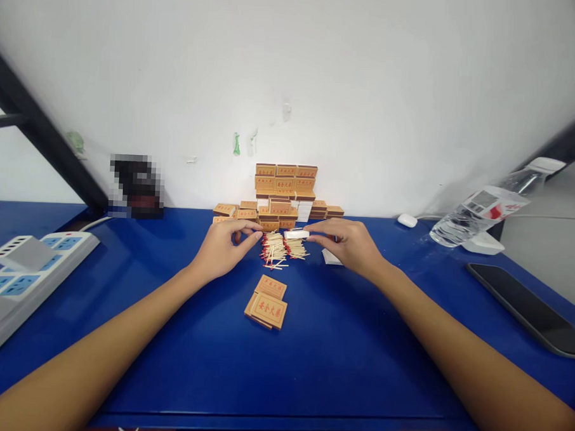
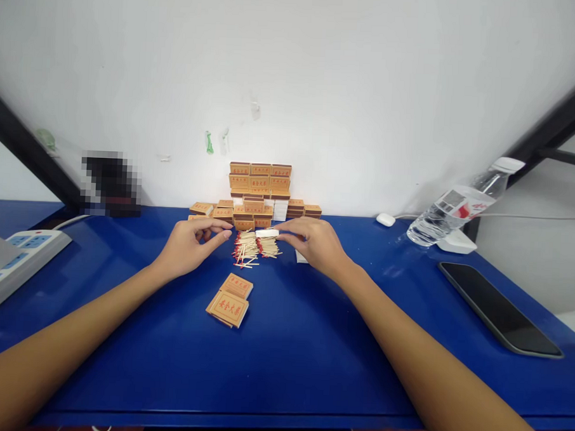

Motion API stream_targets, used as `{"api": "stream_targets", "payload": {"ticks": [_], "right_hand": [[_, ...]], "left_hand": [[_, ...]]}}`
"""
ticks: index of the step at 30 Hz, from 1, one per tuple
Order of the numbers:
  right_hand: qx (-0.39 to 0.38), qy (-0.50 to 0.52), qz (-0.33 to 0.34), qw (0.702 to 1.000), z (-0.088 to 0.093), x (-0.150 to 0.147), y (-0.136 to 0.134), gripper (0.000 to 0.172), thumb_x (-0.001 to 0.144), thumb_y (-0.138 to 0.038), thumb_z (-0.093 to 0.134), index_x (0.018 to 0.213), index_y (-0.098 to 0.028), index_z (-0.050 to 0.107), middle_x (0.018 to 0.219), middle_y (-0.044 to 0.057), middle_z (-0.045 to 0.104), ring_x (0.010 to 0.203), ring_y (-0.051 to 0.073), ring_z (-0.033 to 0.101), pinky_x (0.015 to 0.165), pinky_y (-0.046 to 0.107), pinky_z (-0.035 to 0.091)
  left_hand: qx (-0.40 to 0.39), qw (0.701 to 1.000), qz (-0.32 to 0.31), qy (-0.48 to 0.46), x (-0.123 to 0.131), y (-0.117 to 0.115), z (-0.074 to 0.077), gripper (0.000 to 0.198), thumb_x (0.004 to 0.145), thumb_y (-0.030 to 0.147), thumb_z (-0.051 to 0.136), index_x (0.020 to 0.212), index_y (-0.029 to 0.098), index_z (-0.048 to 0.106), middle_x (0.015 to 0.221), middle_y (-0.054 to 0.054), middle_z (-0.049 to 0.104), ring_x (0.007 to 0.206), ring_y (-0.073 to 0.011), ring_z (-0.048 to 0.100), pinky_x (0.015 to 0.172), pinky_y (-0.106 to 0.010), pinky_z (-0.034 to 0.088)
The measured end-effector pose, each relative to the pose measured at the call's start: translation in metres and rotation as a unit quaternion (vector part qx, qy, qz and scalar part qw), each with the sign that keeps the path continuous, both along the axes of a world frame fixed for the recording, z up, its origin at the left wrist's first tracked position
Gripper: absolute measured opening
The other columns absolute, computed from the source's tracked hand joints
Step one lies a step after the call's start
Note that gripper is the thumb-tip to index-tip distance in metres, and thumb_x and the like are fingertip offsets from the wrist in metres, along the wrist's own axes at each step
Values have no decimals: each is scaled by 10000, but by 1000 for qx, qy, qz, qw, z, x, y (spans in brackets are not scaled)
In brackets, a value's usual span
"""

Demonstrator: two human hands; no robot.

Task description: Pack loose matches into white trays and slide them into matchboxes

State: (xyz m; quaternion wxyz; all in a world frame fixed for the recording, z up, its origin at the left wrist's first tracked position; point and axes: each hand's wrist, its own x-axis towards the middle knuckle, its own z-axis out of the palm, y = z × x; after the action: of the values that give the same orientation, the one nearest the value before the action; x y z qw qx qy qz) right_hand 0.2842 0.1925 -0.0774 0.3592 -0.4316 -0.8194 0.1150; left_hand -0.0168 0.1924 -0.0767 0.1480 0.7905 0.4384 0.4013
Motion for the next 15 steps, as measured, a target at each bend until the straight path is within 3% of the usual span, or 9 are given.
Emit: {"api": "stream_targets", "payload": {"ticks": [3,6,10,15], "right_hand": [[-28,19,-48,998,6,3,0,259,921,-446,693,1072,-283,826,885,34,788,696,188,625,703,347,493],[-99,66,-75,990,15,19,4,321,880,-496,719,1012,-217,809,817,41,755,658,168,592,633,317,456],[-245,103,-70,962,22,57,16,400,792,-552,790,948,-183,794,897,79,788,796,213,675,685,322,492],[-240,72,-99,963,13,77,27,300,810,-483,750,894,-203,816,942,64,793,873,228,679,781,337,506]], "left_hand": [[0,1000,-3,1,1,0,0,251,939,397,687,1070,210,793,826,-9,773,628,-136,549,628,-283,462],[-3,1000,-11,5,0,-1,1,262,942,399,681,1082,205,789,825,-13,767,628,-136,555,622,-278,462],[-19,998,-46,25,0,-5,3,242,947,396,671,1042,213,797,767,0,741,590,-122,534,576,-259,436],[-42,991,-100,73,3,-12,5,209,943,376,674,1005,228,808,655,18,680,538,-113,495,545,-254,402]]}}
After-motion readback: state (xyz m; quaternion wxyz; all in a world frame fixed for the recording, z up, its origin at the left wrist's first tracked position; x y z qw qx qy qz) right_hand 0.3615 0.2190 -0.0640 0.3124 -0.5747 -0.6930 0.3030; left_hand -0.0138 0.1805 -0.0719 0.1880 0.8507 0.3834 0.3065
